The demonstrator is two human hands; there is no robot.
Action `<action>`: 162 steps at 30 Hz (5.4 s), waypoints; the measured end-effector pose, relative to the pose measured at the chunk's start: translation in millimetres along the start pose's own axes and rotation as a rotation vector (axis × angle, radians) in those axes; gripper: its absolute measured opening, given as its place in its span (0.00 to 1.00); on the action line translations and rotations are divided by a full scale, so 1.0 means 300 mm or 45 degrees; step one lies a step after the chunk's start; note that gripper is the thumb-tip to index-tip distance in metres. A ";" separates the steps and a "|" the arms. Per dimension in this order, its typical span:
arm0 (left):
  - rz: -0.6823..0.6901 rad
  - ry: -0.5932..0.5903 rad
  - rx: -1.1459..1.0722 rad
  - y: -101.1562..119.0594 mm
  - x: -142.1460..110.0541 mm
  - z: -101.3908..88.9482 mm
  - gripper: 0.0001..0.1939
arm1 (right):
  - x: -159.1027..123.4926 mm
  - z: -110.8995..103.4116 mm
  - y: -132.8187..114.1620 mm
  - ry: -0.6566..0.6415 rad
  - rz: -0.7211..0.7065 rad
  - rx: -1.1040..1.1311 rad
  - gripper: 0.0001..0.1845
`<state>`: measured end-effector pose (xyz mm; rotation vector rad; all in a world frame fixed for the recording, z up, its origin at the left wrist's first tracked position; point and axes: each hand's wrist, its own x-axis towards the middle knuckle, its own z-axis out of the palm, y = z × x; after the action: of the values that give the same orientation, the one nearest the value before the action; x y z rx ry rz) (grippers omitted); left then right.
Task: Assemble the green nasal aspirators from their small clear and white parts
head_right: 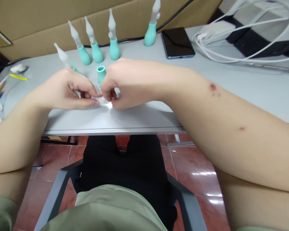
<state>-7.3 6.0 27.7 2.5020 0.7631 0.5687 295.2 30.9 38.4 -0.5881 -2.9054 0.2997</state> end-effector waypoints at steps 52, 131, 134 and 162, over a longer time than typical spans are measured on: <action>-0.634 0.603 -1.330 0.139 0.078 0.043 0.24 | 0.039 0.021 0.013 1.039 -0.071 0.705 0.09; -0.703 0.475 -1.148 0.139 0.055 0.032 0.20 | 0.062 0.031 0.015 0.474 0.046 1.350 0.13; -0.678 0.520 -1.211 0.122 0.061 0.025 0.20 | 0.070 0.040 -0.006 0.699 0.014 1.290 0.13; -0.595 0.568 -1.306 0.109 0.071 0.024 0.25 | 0.074 0.077 0.065 0.890 -0.168 0.576 0.07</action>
<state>26.0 -7.6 44.6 1.2262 0.8673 1.0223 277.5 53.5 14.3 -0.3294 -2.0986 0.5748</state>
